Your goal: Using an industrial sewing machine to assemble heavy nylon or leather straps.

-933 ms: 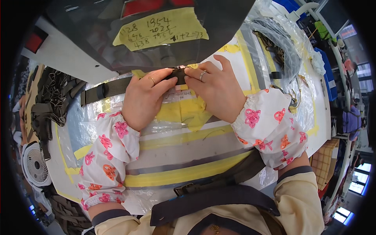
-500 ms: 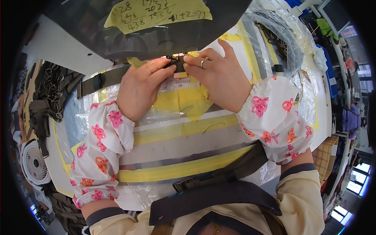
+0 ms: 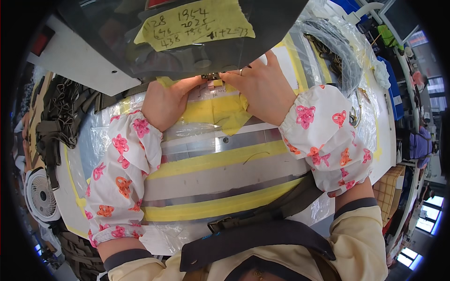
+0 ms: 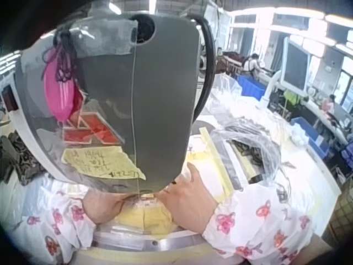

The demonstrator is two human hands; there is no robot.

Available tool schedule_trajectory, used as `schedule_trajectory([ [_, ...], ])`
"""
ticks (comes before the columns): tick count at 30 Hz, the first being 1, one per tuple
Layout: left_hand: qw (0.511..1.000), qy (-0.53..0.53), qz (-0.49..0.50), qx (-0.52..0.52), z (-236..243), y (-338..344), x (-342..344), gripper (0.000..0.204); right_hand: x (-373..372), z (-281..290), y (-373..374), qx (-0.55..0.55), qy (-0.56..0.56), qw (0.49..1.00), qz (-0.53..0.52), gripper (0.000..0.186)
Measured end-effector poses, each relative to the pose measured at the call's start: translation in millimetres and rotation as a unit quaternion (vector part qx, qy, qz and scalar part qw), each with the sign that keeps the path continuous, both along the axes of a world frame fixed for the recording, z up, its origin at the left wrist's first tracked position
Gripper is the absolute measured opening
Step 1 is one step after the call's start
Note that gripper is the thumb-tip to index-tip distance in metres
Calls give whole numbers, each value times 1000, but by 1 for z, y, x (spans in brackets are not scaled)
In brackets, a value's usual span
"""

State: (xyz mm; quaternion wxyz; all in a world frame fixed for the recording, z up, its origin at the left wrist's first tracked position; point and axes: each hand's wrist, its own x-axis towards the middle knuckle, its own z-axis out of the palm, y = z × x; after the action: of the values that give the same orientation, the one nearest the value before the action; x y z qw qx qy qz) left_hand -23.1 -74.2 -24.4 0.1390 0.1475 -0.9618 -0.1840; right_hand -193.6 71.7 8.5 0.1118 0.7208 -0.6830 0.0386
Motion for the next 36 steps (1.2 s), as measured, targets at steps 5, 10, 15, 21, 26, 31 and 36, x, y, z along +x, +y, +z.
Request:
schedule_trajectory([
  [5, 999, -34, 29, -16, 3, 1, -2, 31, 2, -5, 2, -4, -17, 1000, -18, 32],
  [10, 1000, 8, -8, -14, 10, 2, -4, 29, 1, -7, 2, -17, -40, 999, -12, 37],
  [15, 999, 17, -26, 20, 13, 12, -5, 29, 1, -2, 6, 48, -94, 994, -8, 49],
  [21, 966, 42, -180, -182, 21, 21, -3, 19, 11, -12, 25, -10, -109, 994, 23, 43],
  [26, 970, 43, -173, -168, 17, 16, -2, 20, 12, -8, 23, -13, -102, 994, 21, 45],
  [31, 974, 69, -153, -155, 11, 11, -1, 19, 13, -3, 18, -9, -79, 997, 23, 45],
  [36, 974, 108, -156, -124, 11, 11, -2, 22, 11, -4, 18, -2, -75, 997, 22, 45],
])
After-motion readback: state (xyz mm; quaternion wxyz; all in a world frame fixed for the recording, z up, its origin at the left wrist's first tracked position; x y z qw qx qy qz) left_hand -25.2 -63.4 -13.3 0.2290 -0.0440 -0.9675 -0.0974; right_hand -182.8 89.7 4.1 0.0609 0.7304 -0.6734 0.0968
